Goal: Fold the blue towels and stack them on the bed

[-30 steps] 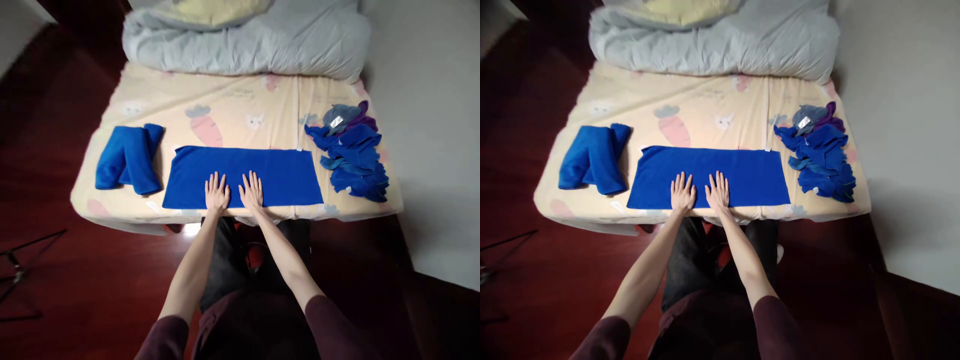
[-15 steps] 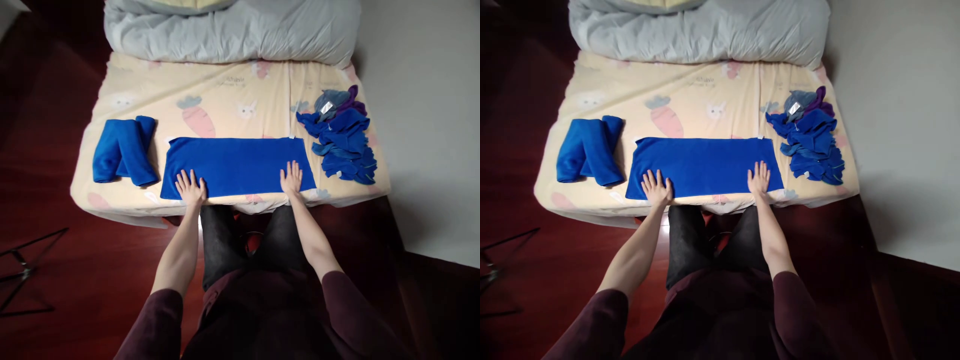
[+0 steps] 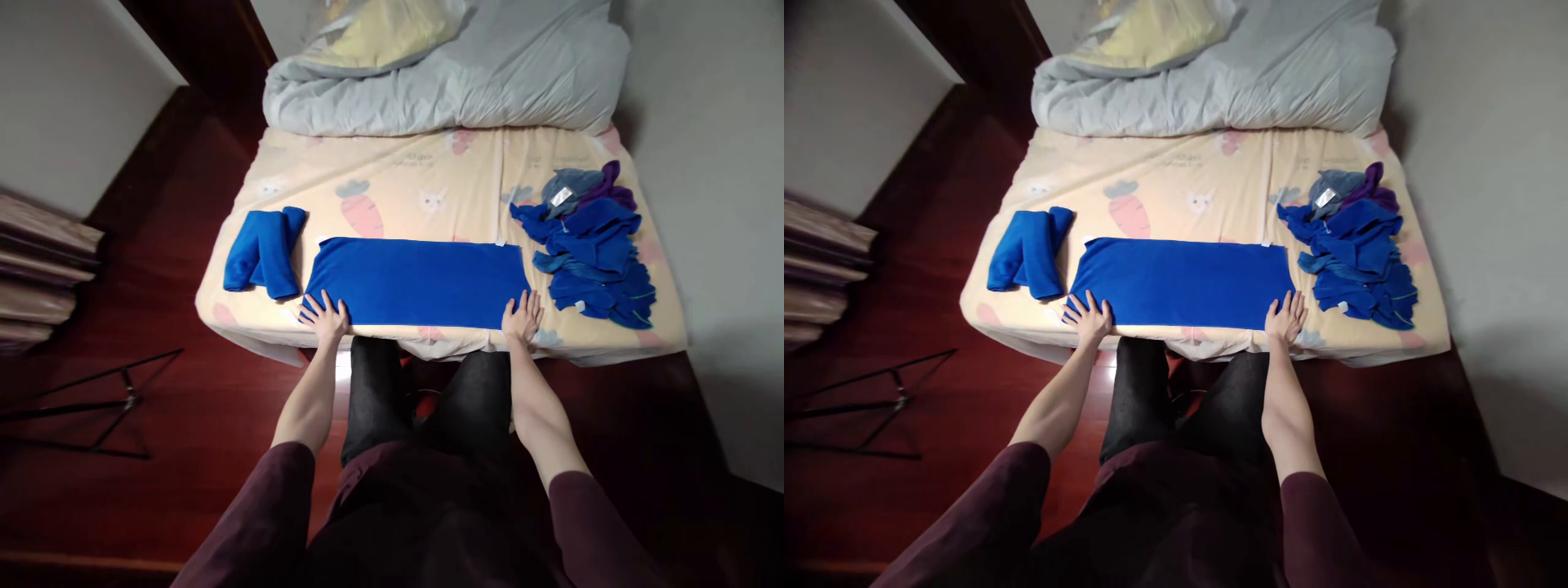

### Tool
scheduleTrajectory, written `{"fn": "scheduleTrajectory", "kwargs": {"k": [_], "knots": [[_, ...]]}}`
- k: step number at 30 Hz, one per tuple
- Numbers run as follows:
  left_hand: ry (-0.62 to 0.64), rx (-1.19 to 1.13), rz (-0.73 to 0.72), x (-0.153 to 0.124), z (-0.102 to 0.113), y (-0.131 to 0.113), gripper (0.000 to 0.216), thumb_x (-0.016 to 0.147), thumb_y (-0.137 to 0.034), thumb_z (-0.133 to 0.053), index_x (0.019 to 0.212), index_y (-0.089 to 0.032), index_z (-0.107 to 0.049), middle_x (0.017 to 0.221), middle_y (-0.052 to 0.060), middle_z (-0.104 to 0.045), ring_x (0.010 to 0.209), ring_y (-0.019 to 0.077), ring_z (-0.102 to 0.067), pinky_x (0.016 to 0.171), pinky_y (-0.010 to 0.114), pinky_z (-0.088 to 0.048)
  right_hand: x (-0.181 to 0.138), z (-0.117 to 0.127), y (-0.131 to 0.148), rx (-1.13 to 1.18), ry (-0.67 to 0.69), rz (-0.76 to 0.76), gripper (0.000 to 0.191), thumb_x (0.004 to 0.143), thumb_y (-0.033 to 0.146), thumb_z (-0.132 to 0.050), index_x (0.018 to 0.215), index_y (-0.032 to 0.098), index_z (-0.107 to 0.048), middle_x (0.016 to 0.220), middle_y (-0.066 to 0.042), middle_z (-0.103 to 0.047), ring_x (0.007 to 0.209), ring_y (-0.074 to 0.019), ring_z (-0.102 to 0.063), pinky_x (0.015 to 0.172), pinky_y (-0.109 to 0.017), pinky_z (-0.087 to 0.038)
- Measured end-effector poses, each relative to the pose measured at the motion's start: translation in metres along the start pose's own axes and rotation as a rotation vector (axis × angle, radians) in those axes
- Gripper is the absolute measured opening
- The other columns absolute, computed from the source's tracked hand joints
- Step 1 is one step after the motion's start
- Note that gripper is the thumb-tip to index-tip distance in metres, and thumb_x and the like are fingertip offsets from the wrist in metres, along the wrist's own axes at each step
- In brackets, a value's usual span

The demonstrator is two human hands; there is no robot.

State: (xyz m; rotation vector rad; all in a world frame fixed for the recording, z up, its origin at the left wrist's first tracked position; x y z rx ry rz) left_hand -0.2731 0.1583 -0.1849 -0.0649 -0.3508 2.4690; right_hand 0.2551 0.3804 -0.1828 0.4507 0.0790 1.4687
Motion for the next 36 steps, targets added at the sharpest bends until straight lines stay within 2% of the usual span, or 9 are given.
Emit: {"fn": "scheduleTrajectory", "kwargs": {"k": [7, 9, 11, 14, 18, 22, 27, 31, 36], "knots": [[0.101, 0.156, 0.056, 0.001, 0.006, -0.009, 0.074, 0.105, -0.05, -0.036, 0.168, -0.011, -0.028, 0.174, 0.028, -0.01, 0.159, 0.0512, -0.012, 0.119, 0.078, -0.017, 0.001, 0.002, 0.0, 0.053, -0.029, -0.005, 0.058, 0.1, 0.027, -0.036, 0.153, 0.012, -0.054, 0.165, -0.021, -0.043, 0.157, -0.0314, -0.035, 0.126, -0.062, -0.027], [0.12, 0.204, -0.014, 0.004, 0.012, -0.011, 0.074, 0.105, -0.049, -0.038, 0.166, -0.009, -0.031, 0.172, 0.031, -0.015, 0.159, 0.0515, -0.014, 0.118, 0.079, -0.019, 0.003, 0.001, -0.002, 0.065, -0.045, -0.009, 0.058, 0.099, 0.026, -0.037, 0.151, 0.012, -0.056, 0.163, -0.021, -0.045, 0.156, -0.0326, -0.037, 0.125, -0.063, -0.029], [0.135, 0.252, -0.16, 0.012, 0.021, -0.016, 0.072, 0.104, -0.047, -0.04, 0.163, -0.006, -0.038, 0.17, 0.031, -0.024, 0.159, 0.0495, -0.016, 0.12, 0.077, -0.017, 0.004, -0.001, -0.003, 0.069, -0.061, -0.007, 0.058, 0.098, 0.027, -0.038, 0.15, 0.012, -0.058, 0.162, -0.021, -0.047, 0.155, -0.0333, -0.038, 0.124, -0.064, -0.029], [0.148, 0.267, -0.372, 0.041, 0.036, -0.03, 0.062, 0.102, -0.041, -0.04, 0.154, -0.007, -0.052, 0.167, 0.025, -0.036, 0.159, 0.0419, -0.024, 0.127, 0.066, -0.019, 0.005, -0.004, -0.004, 0.067, -0.073, 0.0, 0.057, 0.097, 0.028, -0.038, 0.148, 0.013, -0.059, 0.16, -0.021, -0.049, 0.154, -0.0337, -0.04, 0.124, -0.063, -0.031], [0.151, 0.252, -0.435, 0.108, 0.049, -0.048, 0.058, 0.098, -0.035, -0.043, 0.149, -0.01, -0.056, 0.167, 0.021, -0.038, 0.156, 0.0377, -0.033, 0.124, 0.056, -0.033, 0.006, -0.002, -0.002, 0.058, -0.064, -0.009, 0.056, 0.097, 0.028, -0.038, 0.148, 0.016, -0.059, 0.159, -0.02, -0.051, 0.153, -0.0342, -0.042, 0.122, -0.063, -0.033], [0.211, 0.287, -0.519, 0.163, 0.037, -0.067, 0.06, 0.092, -0.026, -0.044, 0.149, -0.011, -0.056, 0.168, 0.018, -0.037, 0.156, 0.037, -0.031, 0.125, 0.057, -0.031, 0.006, -0.002, 0.002, 0.046, -0.05, -0.01, 0.056, 0.098, 0.027, -0.039, 0.15, 0.016, -0.058, 0.16, -0.02, -0.05, 0.153, -0.0354, -0.041, 0.122, -0.066, -0.033], [0.307, 0.279, -0.521, 0.203, 0.012, -0.065, 0.061, 0.083, -0.023, -0.049, 0.142, -0.012, -0.063, 0.157, 0.018, -0.05, 0.151, 0.0388, -0.037, 0.123, 0.061, -0.032, 0.008, -0.006, 0.003, 0.004, -0.061, -0.003, 0.057, 0.098, 0.026, -0.039, 0.151, 0.016, -0.056, 0.16, -0.02, -0.049, 0.154, -0.0353, -0.041, 0.123, -0.066, -0.033], [0.307, 0.25, -0.499, 0.219, 0.002, -0.056, 0.065, 0.083, -0.023, -0.049, 0.145, -0.007, -0.059, 0.152, 0.024, -0.053, 0.147, 0.0419, -0.04, 0.12, 0.065, -0.035, 0.008, -0.009, 0.003, -0.017, -0.044, -0.004, 0.058, 0.098, 0.027, -0.038, 0.152, 0.017, -0.056, 0.16, -0.019, -0.049, 0.154, -0.0342, -0.041, 0.123, -0.064, -0.033], [0.125, 0.148, -0.474, 0.211, 0.012, -0.06, 0.067, 0.087, -0.027, -0.051, 0.151, -0.005, -0.052, 0.158, 0.026, -0.046, 0.152, 0.0443, -0.033, 0.124, 0.069, -0.025, 0.007, -0.008, 0.002, -0.034, -0.042, -0.016, 0.058, 0.099, 0.027, -0.037, 0.153, 0.019, -0.055, 0.162, -0.017, -0.048, 0.155, -0.0328, -0.04, 0.124, -0.063, -0.032]]}}
Point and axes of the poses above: each hand's wrist, its own x-axis towards the middle knuckle, its own z-axis out of the back of the hand, y = z × x, the point moved 8 cm from there along x, towards the middle knuckle
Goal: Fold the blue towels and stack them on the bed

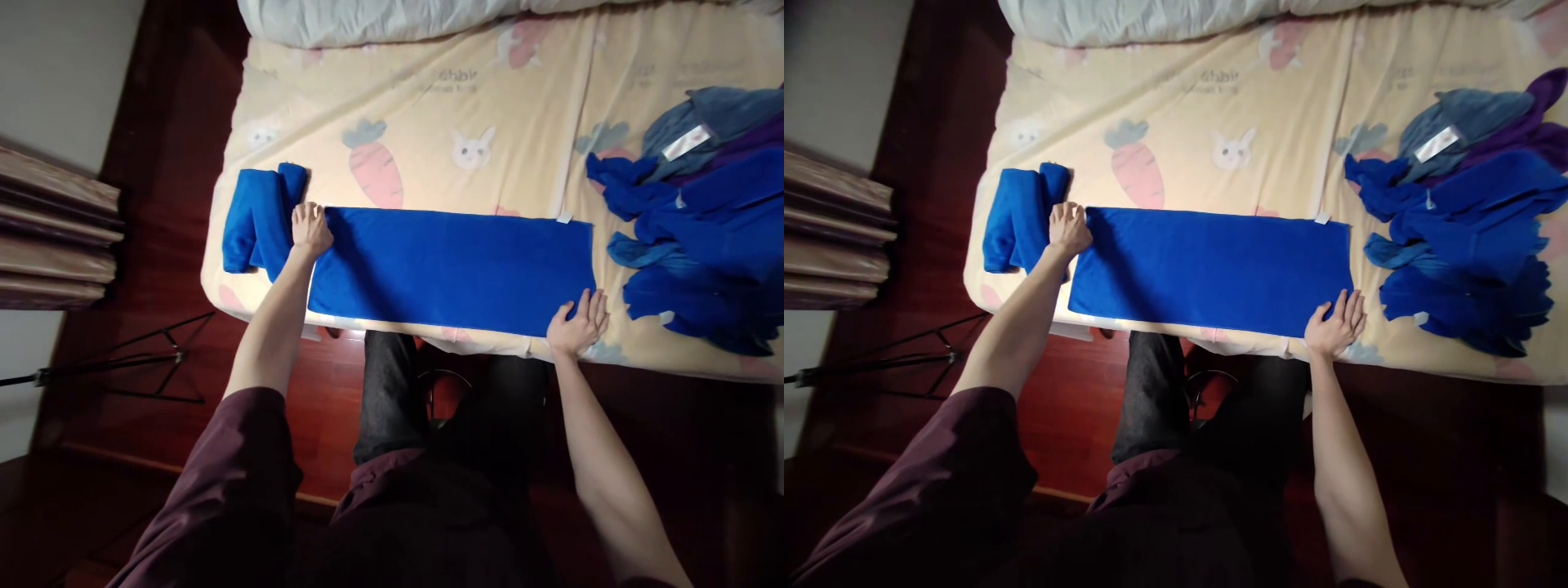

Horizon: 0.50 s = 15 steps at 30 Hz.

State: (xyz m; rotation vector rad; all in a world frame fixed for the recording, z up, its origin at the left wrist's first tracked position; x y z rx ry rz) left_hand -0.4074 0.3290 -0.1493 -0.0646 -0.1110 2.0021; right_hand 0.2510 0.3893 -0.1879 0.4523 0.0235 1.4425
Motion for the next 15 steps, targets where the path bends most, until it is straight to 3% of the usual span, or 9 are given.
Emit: {"fn": "scheduleTrajectory", "kwargs": {"k": [3, 6, 8, 12, 15], "knots": [[-0.068, -0.059, -0.119, -0.016, -0.005, -0.036, 0.066, 0.094, -0.033, -0.049, 0.156, -0.01, -0.048, 0.165, 0.02, -0.039, 0.158, 0.0403, -0.024, 0.13, 0.065, -0.012, 0.0, 0.0, 0.0, 0.005, 0.002, 0.004, 0.058, 0.099, 0.027, -0.037, 0.153, 0.018, -0.055, 0.162, -0.017, -0.048, 0.154, -0.0328, -0.04, 0.125, -0.062, -0.032], [-0.002, -0.133, -0.212, -0.03, -0.026, -0.065, 0.067, 0.099, -0.044, -0.044, 0.159, -0.015, -0.046, 0.17, 0.016, -0.034, 0.162, 0.0374, -0.018, 0.131, 0.063, -0.009, 0.0, 0.0, 0.0, 0.004, 0.005, 0.004, 0.057, 0.099, 0.027, -0.037, 0.152, 0.017, -0.056, 0.161, -0.018, -0.049, 0.154, -0.0329, -0.041, 0.125, -0.063, -0.032], [0.021, -0.178, -0.15, -0.032, -0.037, -0.063, 0.069, 0.101, -0.05, -0.04, 0.161, -0.015, -0.043, 0.172, 0.016, -0.031, 0.163, 0.0366, -0.016, 0.131, 0.063, -0.01, 0.0, 0.001, 0.0, -0.005, 0.001, 0.002, 0.057, 0.099, 0.027, -0.036, 0.151, 0.017, -0.057, 0.161, -0.017, -0.049, 0.154, -0.0322, -0.041, 0.125, -0.063, -0.032], [-0.047, -0.21, 0.117, -0.034, -0.041, -0.033, 0.071, 0.105, -0.05, -0.032, 0.164, -0.01, -0.035, 0.174, 0.02, -0.023, 0.164, 0.0339, -0.013, 0.131, 0.061, -0.01, 0.001, 0.001, 0.002, -0.03, 0.004, -0.002, 0.058, 0.1, 0.029, -0.032, 0.15, 0.015, -0.058, 0.16, -0.018, -0.051, 0.154, -0.0298, -0.041, 0.126, -0.06, -0.031], [-0.074, -0.182, 0.191, -0.061, -0.037, -0.034, 0.07, 0.105, -0.046, -0.031, 0.165, -0.008, -0.032, 0.174, 0.021, -0.02, 0.164, 0.0318, -0.011, 0.132, 0.059, -0.009, 0.001, 0.001, 0.004, -0.052, 0.025, -0.008, 0.059, 0.101, 0.03, -0.03, 0.15, 0.015, -0.057, 0.16, -0.018, -0.05, 0.154, -0.03, -0.04, 0.125, -0.061, -0.031]]}}
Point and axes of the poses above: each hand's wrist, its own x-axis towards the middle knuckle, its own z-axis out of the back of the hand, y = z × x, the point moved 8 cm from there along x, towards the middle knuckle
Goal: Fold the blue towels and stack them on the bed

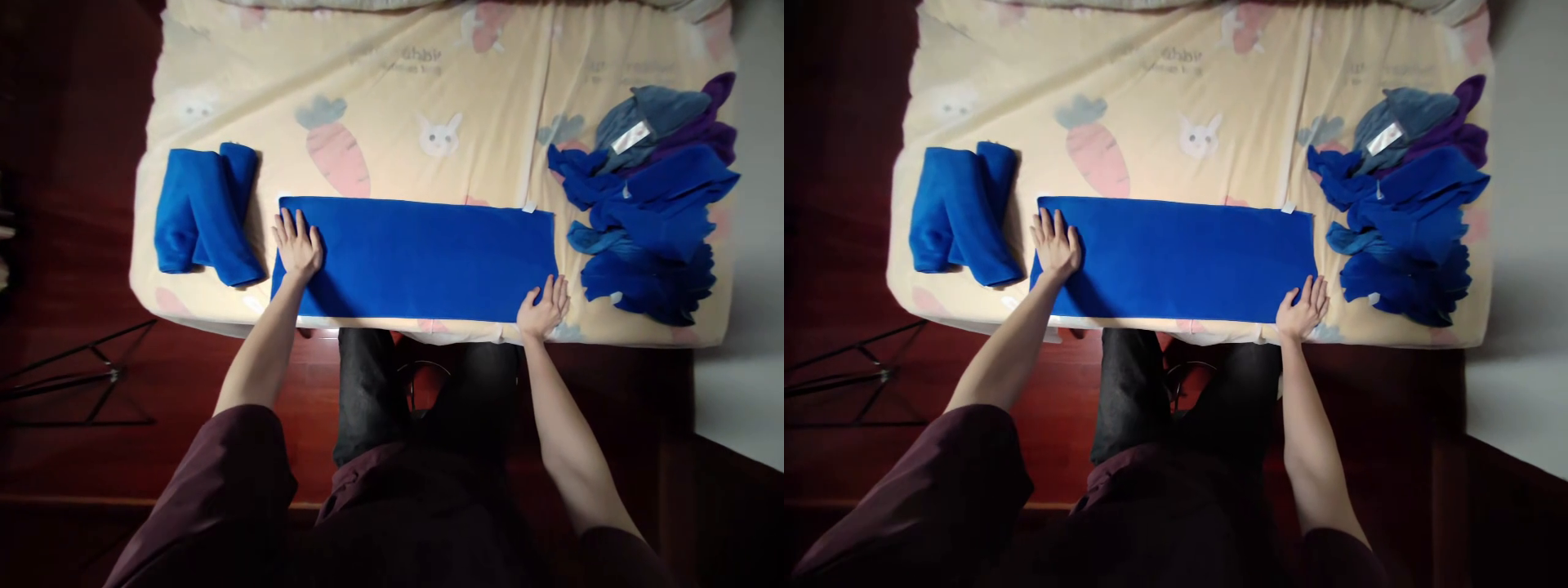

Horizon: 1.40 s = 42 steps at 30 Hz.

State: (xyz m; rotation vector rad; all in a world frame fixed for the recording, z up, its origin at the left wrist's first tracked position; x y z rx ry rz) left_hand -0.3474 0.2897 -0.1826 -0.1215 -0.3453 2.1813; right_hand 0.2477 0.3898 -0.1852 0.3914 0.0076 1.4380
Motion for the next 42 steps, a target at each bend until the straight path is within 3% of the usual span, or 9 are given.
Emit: {"fn": "scheduleTrajectory", "kwargs": {"k": [6, 9, 14, 21, 25, 29, 33, 37, 42], "knots": [[0.051, -0.027, -0.013, -0.109, 0.008, -0.026, 0.07, 0.1, -0.038, -0.038, 0.166, -0.014, -0.032, 0.175, 0.016, -0.021, 0.164, 0.0276, -0.011, 0.133, 0.055, -0.009, -0.002, 0.007, 0.006, -0.002, 0.089, -0.03, 0.06, 0.102, 0.029, -0.028, 0.155, 0.016, -0.052, 0.163, -0.018, -0.046, 0.157, -0.0292, -0.035, 0.127, -0.061, -0.027], [0.107, -0.095, 0.021, -0.132, 0.011, -0.031, 0.08, 0.091, -0.037, -0.051, 0.166, -0.016, -0.031, 0.175, 0.017, -0.018, 0.164, 0.032, -0.009, 0.133, 0.06, -0.01, -0.003, 0.013, 0.009, 0.061, 0.17, -0.071, 0.061, 0.102, 0.028, -0.03, 0.159, 0.016, -0.046, 0.168, -0.017, -0.038, 0.16, -0.0291, -0.028, 0.128, -0.063, -0.024], [0.006, -0.132, 0.036, -0.129, 0.023, -0.032, 0.073, 0.088, -0.031, -0.044, 0.159, -0.017, -0.043, 0.171, 0.016, -0.033, 0.163, 0.0285, -0.019, 0.133, 0.056, -0.016, -0.007, 0.021, 0.013, 0.104, 0.231, -0.105, 0.061, 0.102, 0.028, -0.03, 0.16, 0.013, -0.042, 0.172, -0.016, -0.029, 0.163, -0.0265, -0.02, 0.129, -0.06, -0.022], [-0.06, -0.181, 0.004, -0.129, 0.02, -0.025, 0.068, 0.088, -0.029, -0.043, 0.154, -0.016, -0.049, 0.168, 0.014, -0.039, 0.16, 0.0303, -0.027, 0.133, 0.054, -0.017, 0.003, 0.026, 0.013, 0.121, 0.228, -0.069, 0.052, 0.099, 0.024, -0.038, 0.145, 0.011, -0.057, 0.166, -0.018, -0.042, 0.158, -0.0284, -0.029, 0.129, -0.062, -0.019], [-0.126, -0.226, -0.025, -0.128, 0.021, -0.024, 0.063, 0.093, -0.031, -0.044, 0.151, -0.008, -0.052, 0.166, 0.018, -0.041, 0.158, 0.0332, -0.03, 0.131, 0.059, -0.017, 0.046, 0.024, 0.026, 0.105, 0.249, 0.001, 0.042, 0.097, 0.02, -0.04, 0.126, 0.011, -0.069, 0.16, -0.017, -0.05, 0.153, -0.0301, -0.035, 0.128, -0.061, -0.024], [-0.116, -0.2, -0.012, -0.127, 0.021, -0.024, 0.062, 0.095, -0.034, -0.043, 0.151, -0.009, -0.052, 0.166, 0.016, -0.042, 0.158, 0.0314, -0.031, 0.13, 0.057, -0.02, 0.107, 0.004, 0.048, 0.132, 0.295, 0.103, 0.042, 0.098, 0.022, -0.046, 0.132, 0.014, -0.069, 0.161, -0.012, -0.051, 0.152, -0.0272, -0.039, 0.13, -0.053, -0.028], [-0.11, -0.211, -0.011, -0.127, 0.022, -0.025, 0.062, 0.094, -0.034, -0.045, 0.151, -0.012, -0.053, 0.167, 0.015, -0.041, 0.158, 0.0311, -0.031, 0.13, 0.057, -0.019, 0.159, -0.027, 0.053, 0.19, 0.342, 0.043, 0.042, 0.097, 0.02, -0.047, 0.131, 0.008, -0.07, 0.148, -0.014, -0.063, 0.143, -0.0266, -0.053, 0.127, -0.049, -0.035], [-0.126, -0.222, -0.013, -0.126, 0.021, -0.024, 0.062, 0.094, -0.034, -0.045, 0.152, -0.013, -0.053, 0.166, 0.015, -0.041, 0.158, 0.0323, -0.031, 0.129, 0.058, -0.018, 0.183, -0.052, 0.052, 0.206, 0.42, 0.017, 0.042, 0.1, 0.021, -0.046, 0.129, 0.004, -0.071, 0.135, -0.014, -0.072, 0.135, -0.0275, -0.061, 0.122, -0.047, -0.042], [-0.124, -0.201, -0.013, -0.126, 0.02, -0.023, 0.062, 0.094, -0.034, -0.045, 0.153, -0.014, -0.052, 0.167, 0.013, -0.041, 0.158, 0.0314, -0.031, 0.129, 0.057, -0.019, 0.195, -0.053, 0.05, 0.112, 0.444, 0.097, 0.04, 0.104, 0.031, -0.047, 0.133, 0.015, -0.07, 0.147, -0.009, -0.065, 0.144, -0.0278, -0.05, 0.13, -0.055, -0.029]]}}
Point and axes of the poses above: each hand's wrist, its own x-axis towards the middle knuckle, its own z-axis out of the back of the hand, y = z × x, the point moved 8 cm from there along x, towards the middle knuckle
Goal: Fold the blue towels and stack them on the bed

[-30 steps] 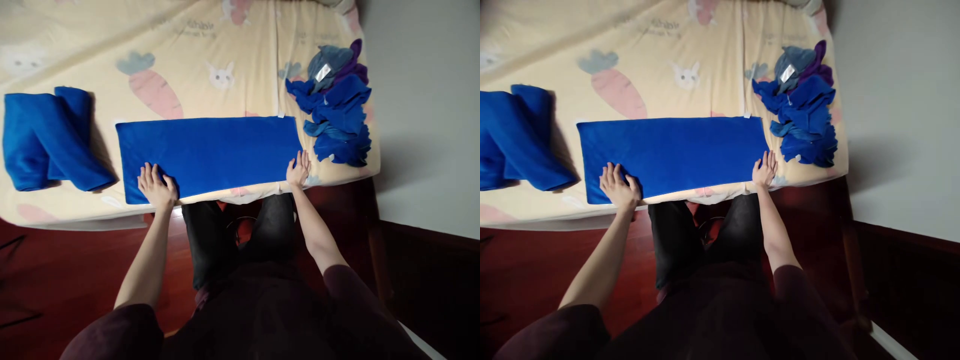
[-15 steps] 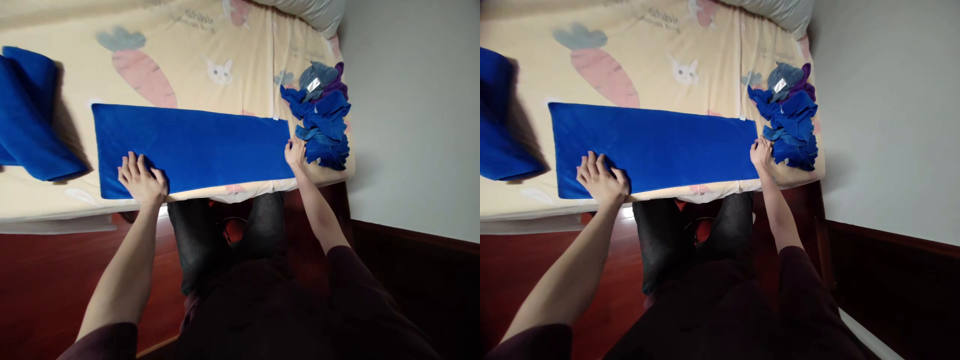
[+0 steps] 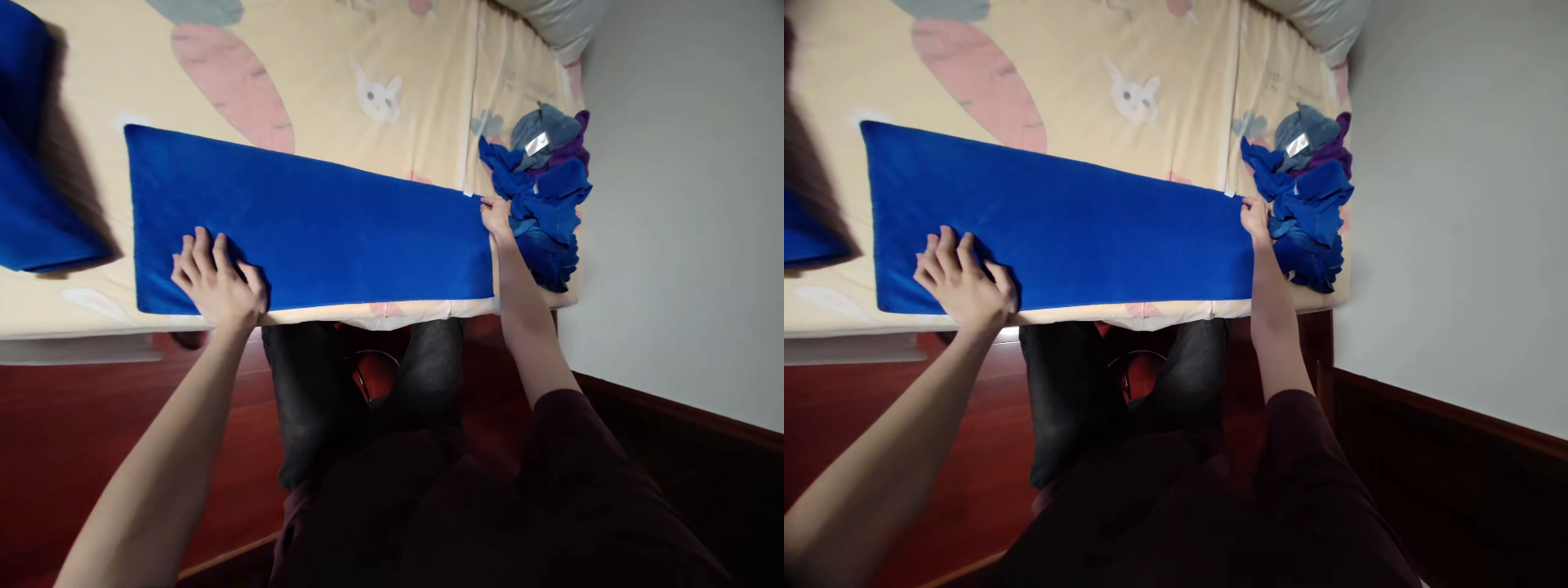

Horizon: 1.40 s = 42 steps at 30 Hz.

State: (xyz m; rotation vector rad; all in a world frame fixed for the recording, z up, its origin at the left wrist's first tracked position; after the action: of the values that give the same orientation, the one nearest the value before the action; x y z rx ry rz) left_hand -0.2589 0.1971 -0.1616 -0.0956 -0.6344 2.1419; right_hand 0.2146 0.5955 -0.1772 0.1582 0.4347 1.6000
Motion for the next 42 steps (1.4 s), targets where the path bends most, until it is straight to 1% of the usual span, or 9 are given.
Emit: {"fn": "scheduleTrajectory", "kwargs": {"k": [5, 11, 15, 20, 23, 26, 32, 37, 42], "knots": [[0.021, -0.037, 0.011, 0.0, 0.001, -0.001, 0.064, 0.093, -0.035, -0.044, 0.153, -0.013, -0.05, 0.167, 0.015, -0.039, 0.159, 0.0324, -0.028, 0.13, 0.058, -0.016, -0.037, -0.007, 0.034, -0.128, 0.054, 0.078, 0.061, 0.107, 0.046, -0.043, 0.157, 0.011, -0.046, 0.171, -0.014, -0.033, 0.162, -0.0371, -0.016, 0.13, -0.07, -0.013], [0.018, -0.023, 0.016, 0.0, 0.0, -0.002, 0.064, 0.092, -0.035, -0.044, 0.152, -0.013, -0.052, 0.167, 0.015, -0.041, 0.159, 0.0321, -0.029, 0.13, 0.057, -0.017, -0.131, -0.05, 0.116, -0.185, 0.157, 0.401, 0.065, 0.109, 0.041, -0.038, 0.168, 0.018, -0.027, 0.178, -0.003, -0.01, 0.165, -0.0297, 0.006, 0.133, -0.061, 0.003], [-0.002, -0.019, 0.001, -0.001, 0.003, -0.004, 0.065, 0.092, -0.037, -0.043, 0.153, -0.014, -0.052, 0.165, 0.014, -0.043, 0.158, 0.0314, -0.031, 0.13, 0.055, -0.018, -0.133, -0.057, 0.096, -0.174, 0.209, 0.308, 0.066, 0.109, 0.046, -0.036, 0.17, 0.025, -0.021, 0.178, -0.001, -0.012, 0.166, -0.0251, 0.0, 0.134, -0.06, -0.001], [-0.007, -0.011, -0.007, -0.002, 0.005, -0.007, 0.068, 0.092, -0.039, -0.041, 0.155, -0.018, -0.05, 0.166, 0.01, -0.042, 0.158, 0.029, -0.03, 0.129, 0.052, -0.018, -0.076, -0.029, 0.043, -0.168, 0.074, 0.113, 0.065, 0.111, 0.046, -0.027, 0.17, 0.02, -0.016, 0.178, -0.007, -0.013, 0.166, -0.0229, -0.005, 0.133, -0.059, -0.005], [-0.014, -0.01, -0.013, -0.002, 0.004, -0.007, 0.067, 0.092, -0.038, -0.041, 0.154, -0.015, -0.051, 0.166, 0.012, -0.043, 0.158, 0.0284, -0.031, 0.13, 0.052, -0.018, -0.05, -0.023, 0.033, -0.2, 0.069, 0.094, 0.066, 0.111, 0.047, -0.025, 0.169, 0.016, -0.018, 0.177, -0.011, -0.015, 0.165, -0.0243, -0.009, 0.132, -0.06, -0.006], [-0.029, -0.003, -0.022, -0.002, 0.002, -0.003, 0.066, 0.092, -0.036, -0.043, 0.152, -0.012, -0.051, 0.165, 0.014, -0.043, 0.158, 0.0285, -0.031, 0.129, 0.053, -0.018, -0.058, -0.028, 0.035, -0.223, 0.083, 0.154, 0.067, 0.111, 0.047, -0.021, 0.169, 0.014, -0.017, 0.177, -0.013, -0.015, 0.165, -0.0263, -0.008, 0.131, -0.063, -0.007], [-0.028, 0.003, -0.053, -0.002, -0.009, 0.008, 0.062, 0.095, -0.028, -0.049, 0.154, -0.009, -0.047, 0.168, 0.013, -0.038, 0.158, 0.0289, -0.026, 0.129, 0.055, -0.014, -0.196, -0.043, 0.014, -0.236, 0.056, 0.273, 0.067, 0.111, 0.047, -0.02, 0.171, 0.017, -0.013, 0.178, -0.011, -0.005, 0.166, -0.0239, 0.0, 0.133, -0.057, -0.009], [0.085, 0.039, -0.046, 0.0, -0.011, 0.002, 0.064, 0.102, -0.026, -0.041, 0.161, -0.002, -0.036, 0.173, 0.021, -0.024, 0.162, 0.0328, -0.016, 0.13, 0.057, -0.009, -0.34, -0.047, -0.056, -0.118, 0.011, 0.032, 0.069, 0.109, 0.047, -0.023, 0.168, 0.011, -0.025, 0.177, -0.015, -0.014, 0.166, -0.0262, -0.004, 0.133, -0.054, -0.011], [0.138, 0.054, -0.05, -0.036, -0.004, -0.006, 0.07, 0.105, -0.037, -0.036, 0.164, 0.0, -0.03, 0.174, 0.025, -0.013, 0.164, 0.0364, -0.004, 0.13, 0.061, -0.005, -0.456, -0.089, -0.095, 0.2, 0.09, -0.124, 0.068, 0.107, 0.05, -0.022, 0.16, 0.014, -0.045, 0.17, -0.015, -0.035, 0.157, -0.0245, -0.037, 0.126, -0.043, -0.036]]}}
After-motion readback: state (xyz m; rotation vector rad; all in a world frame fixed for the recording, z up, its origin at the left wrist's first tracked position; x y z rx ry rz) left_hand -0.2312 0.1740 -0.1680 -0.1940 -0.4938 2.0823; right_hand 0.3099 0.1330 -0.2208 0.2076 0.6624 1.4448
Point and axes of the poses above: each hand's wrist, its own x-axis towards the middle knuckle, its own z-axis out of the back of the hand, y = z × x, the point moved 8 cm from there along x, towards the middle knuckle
